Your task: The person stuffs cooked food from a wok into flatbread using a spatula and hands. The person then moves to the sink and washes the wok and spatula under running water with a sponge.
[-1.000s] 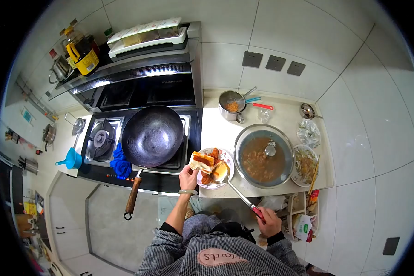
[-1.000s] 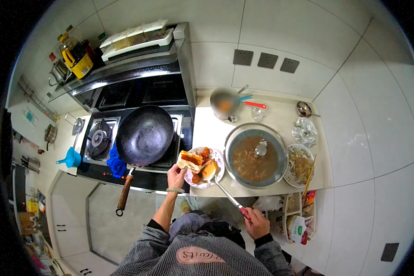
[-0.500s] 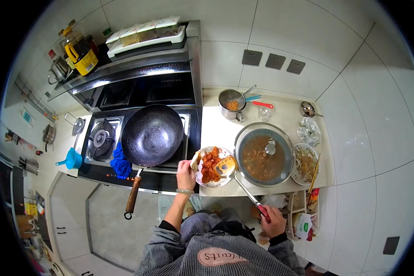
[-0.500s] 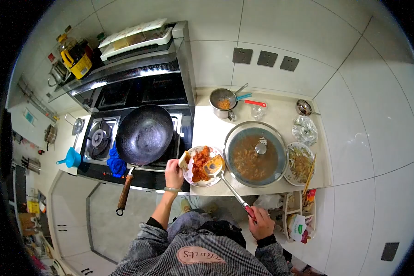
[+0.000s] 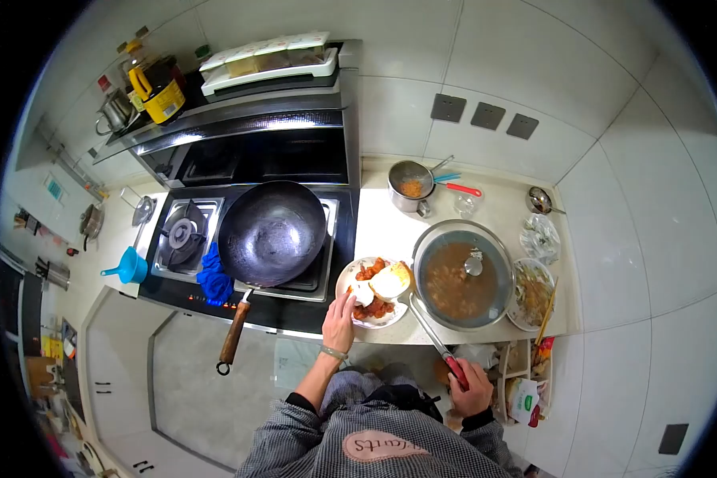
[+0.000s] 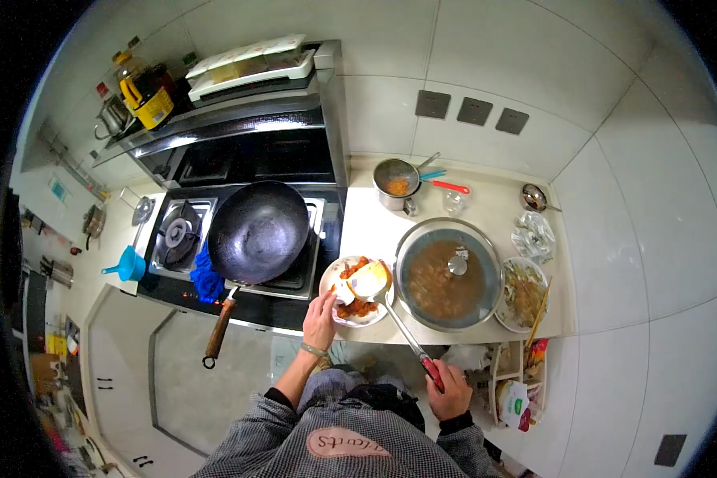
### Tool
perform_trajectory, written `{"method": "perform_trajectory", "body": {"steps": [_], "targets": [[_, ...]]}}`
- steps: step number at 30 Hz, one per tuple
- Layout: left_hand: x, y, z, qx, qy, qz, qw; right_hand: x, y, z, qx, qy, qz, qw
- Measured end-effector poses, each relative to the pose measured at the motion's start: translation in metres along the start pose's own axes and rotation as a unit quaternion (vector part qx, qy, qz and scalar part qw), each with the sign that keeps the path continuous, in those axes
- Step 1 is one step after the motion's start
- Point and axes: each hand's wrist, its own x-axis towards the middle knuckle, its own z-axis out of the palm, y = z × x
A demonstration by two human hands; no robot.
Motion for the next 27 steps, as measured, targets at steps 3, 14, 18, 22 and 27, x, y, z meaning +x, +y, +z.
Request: {"method": "perform_trajectory", "body": {"steps": [3,14,18,22,27], "targets": [[-0.006,0.006,-0.024,0.046,0.025,0.042,0.998,0.002,0.004,0.008,0.024,-0.002,0.010,1.000],[-0.037,0.021,-0.112,0.105,0.049,-0.028,0.993,0.063,-0.047,0.049,0.135,-0.040,-0.015,0.990],[-0.054,0.015,-0.140,0.063,0.106,-0.072,0.990,0.095,-0.097,0.096,0.197,-0.098,-0.061,0.974],[-0.077,0.004,-0.174,0.030,0.159,-0.119,0.980,0.122,-0.141,0.160,0.127,-0.144,-0.075,0.979],[-0.136,-0.038,-0.218,0.032,0.216,-0.173,0.961,0.129,-0.181,0.222,0.082,-0.130,-0.088,0.984]]}}
